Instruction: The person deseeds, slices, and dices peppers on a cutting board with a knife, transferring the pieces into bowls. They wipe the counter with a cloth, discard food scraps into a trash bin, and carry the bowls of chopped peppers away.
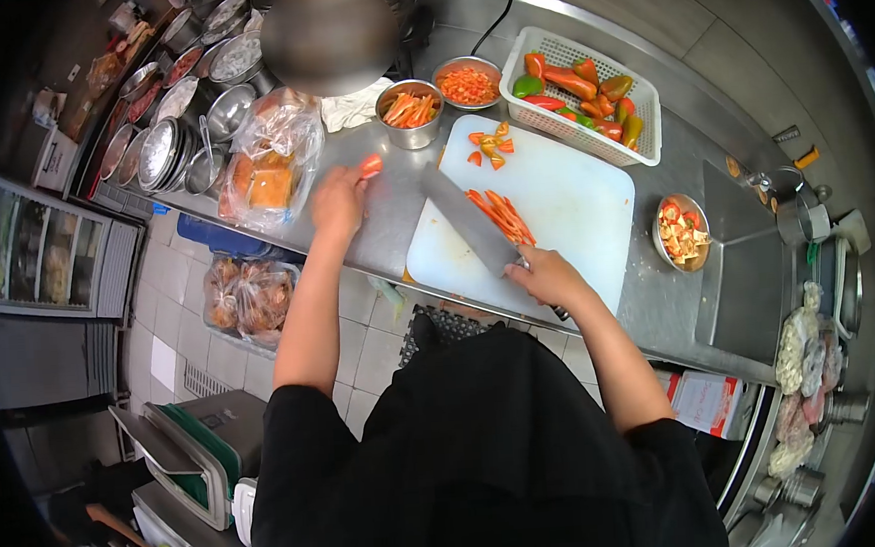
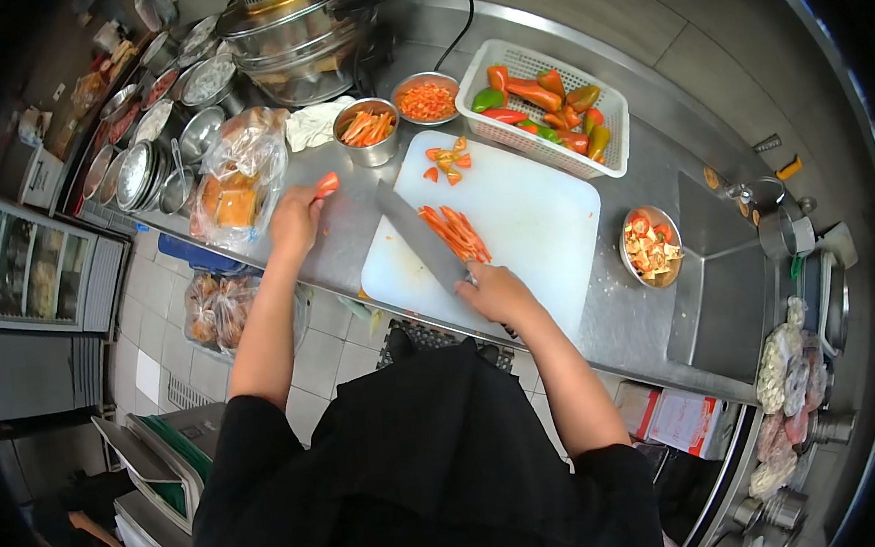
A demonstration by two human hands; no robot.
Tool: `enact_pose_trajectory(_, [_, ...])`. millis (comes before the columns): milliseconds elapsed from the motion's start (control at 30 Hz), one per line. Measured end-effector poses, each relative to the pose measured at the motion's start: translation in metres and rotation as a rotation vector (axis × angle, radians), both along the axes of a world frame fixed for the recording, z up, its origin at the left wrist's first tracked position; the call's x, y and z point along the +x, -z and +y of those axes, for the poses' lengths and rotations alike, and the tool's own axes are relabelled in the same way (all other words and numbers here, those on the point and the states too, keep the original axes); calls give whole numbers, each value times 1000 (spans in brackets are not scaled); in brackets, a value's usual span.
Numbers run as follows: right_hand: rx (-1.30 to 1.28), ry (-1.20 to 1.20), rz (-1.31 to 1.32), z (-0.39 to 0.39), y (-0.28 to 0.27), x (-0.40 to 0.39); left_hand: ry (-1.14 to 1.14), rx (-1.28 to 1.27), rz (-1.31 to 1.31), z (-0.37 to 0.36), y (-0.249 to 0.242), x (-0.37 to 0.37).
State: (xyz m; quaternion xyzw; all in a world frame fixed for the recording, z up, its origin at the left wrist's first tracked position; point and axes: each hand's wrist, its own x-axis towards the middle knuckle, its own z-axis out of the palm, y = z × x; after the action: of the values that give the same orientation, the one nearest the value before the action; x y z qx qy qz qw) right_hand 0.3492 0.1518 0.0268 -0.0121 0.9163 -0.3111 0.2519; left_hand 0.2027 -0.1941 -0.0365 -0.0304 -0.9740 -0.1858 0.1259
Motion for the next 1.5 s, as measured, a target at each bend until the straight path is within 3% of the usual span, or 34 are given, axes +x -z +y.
enact_pose_trajectory(67, [-11,58,-55,3,-2,-3,360,182,71,19,-24,26])
enact_pose_trajectory(200, [-21,125,-70,2,-5,-5,781,171,108,60,-23,73])
enact_pose_trajectory(267, [-5,125,-93,0,6,-2,800,132,44,70,-4,86])
enact_pose_trajectory(333, [171,-13,227,-3,21,2,833,92,-13,77,-4,85])
enact_pose_trajectory(433, [166,-35,90,-8,-2,0,847,119,-69,80,-9,78])
enact_pose_trajectory(700, [292,-132,143,-25,-47,11,957,15,-125,90,-14,60])
enact_pose_trajectory(967, [279,-107,229,-33,9,-6,982,72,-95,91,-9,59])
enact_pose_trajectory(1133, [240,-144,214,-32,-31,-7,983,131,-73,89,-11,62])
enact_pose_trajectory(1500, [262,-153,165,-35,-19,-3,971,108,-38,85,2,65])
